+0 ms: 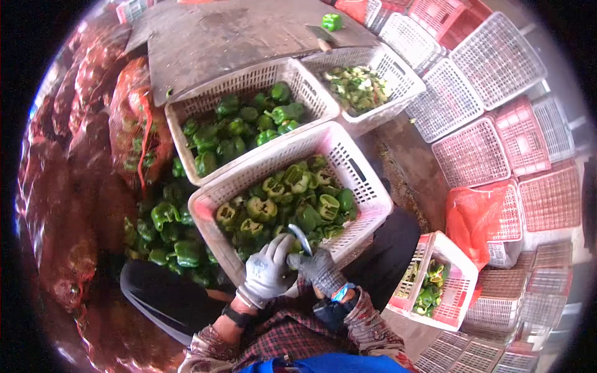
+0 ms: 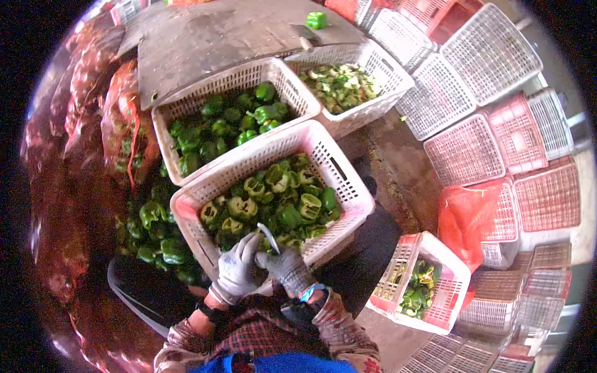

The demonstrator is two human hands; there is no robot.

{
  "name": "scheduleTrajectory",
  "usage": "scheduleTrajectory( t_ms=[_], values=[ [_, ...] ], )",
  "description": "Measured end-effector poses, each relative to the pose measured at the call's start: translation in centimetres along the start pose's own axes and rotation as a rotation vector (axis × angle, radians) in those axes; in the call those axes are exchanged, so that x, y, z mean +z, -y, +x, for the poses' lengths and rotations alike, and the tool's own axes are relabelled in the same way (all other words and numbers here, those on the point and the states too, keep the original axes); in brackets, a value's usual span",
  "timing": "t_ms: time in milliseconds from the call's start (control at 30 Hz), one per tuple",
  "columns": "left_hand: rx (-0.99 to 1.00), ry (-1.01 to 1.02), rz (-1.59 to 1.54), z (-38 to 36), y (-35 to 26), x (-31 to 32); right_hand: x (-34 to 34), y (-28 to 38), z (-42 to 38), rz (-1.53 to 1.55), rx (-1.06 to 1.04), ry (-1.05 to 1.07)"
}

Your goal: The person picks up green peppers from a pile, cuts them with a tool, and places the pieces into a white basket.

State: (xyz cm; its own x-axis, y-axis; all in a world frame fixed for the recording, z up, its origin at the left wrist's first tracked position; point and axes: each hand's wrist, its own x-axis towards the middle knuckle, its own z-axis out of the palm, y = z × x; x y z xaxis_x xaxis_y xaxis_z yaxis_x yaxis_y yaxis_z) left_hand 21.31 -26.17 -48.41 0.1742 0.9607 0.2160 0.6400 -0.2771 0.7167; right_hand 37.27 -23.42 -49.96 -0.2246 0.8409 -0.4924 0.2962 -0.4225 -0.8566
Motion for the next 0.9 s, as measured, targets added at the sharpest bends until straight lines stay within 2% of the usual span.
scheduleTrajectory(
  t_ms=[33,67,133,167,200,267,300,367,433,467,500,600,667,700,800,833,867,900],
  values=[
    [-0.040,0.000,-0.081,-0.1,-0.1,0.5,-0.3,2.2,-1.1,-0.191,-0.006,-0.019],
    [-0.082,-0.001,-0.162,0.0,-0.3,0.9,-0.1,1.1,-1.1,-0.158,-0.102,-0.040],
    [-0.213,0.101,-0.341,0.1,-0.8,0.5,-0.4,-1.7,-1.0,0.004,-0.012,0.032],
    [-0.215,0.114,-0.393,-0.1,-0.4,0.7,-0.7,-2.0,-1.4,0.042,-0.181,0.052],
    [-0.219,0.127,-0.445,-0.4,0.0,1.4,-1.2,-2.6,-1.5,0.147,-0.205,0.142],
    [-0.371,0.006,-1.137,-0.8,0.8,3.6,-2.7,-1.9,-1.8,0.978,0.261,0.565],
    [-0.313,0.006,-1.077,-0.8,1.1,3.8,-2.9,-1.8,-1.8,0.843,0.183,0.501],
    [-0.501,-0.035,-1.401,-0.2,0.7,3.4,-3.7,-0.2,-0.6,0.227,-0.136,0.341],
    [-0.636,-0.075,-1.598,0.8,1.6,3.7,-3.9,0.1,1.4,0.304,-0.147,0.257],
    [-0.658,-0.066,-1.547,0.7,2.3,3.3,-4.7,2.9,2.3,-0.143,-0.485,0.009],
    [-0.719,-0.115,-1.577,1.3,1.9,2.6,-6.7,6.7,3.9,-0.547,-0.710,-0.182],
    [-0.800,-0.171,-1.586,2.5,2.1,2.0,-13.8,14.6,12.8,-0.366,-0.762,-0.464],
    [-0.759,-0.100,-1.690,3.3,5.1,3.6,-17.6,18.5,16.7,-0.309,-0.773,-0.622],
    [-0.734,-0.124,-1.616,5.6,1.1,1.6,-18.0,18.8,16.4,-0.319,-0.775,-0.677],
    [-0.580,-0.071,-1.443,9.4,-0.8,1.3,-15.7,13.8,12.2,-0.362,-0.709,-0.756],
    [-0.451,0.027,-1.414,11.0,-1.8,1.3,-14.7,10.3,11.0,-0.455,-0.540,-0.761],
    [-0.328,0.111,-1.379,12.9,-3.3,0.9,-14.2,7.3,10.3,-0.781,-0.252,-0.597],
    [-0.396,0.097,-1.415,14.5,-6.8,0.5,-13.0,4.5,9.6,-0.840,-0.205,-0.607]
  ],
)
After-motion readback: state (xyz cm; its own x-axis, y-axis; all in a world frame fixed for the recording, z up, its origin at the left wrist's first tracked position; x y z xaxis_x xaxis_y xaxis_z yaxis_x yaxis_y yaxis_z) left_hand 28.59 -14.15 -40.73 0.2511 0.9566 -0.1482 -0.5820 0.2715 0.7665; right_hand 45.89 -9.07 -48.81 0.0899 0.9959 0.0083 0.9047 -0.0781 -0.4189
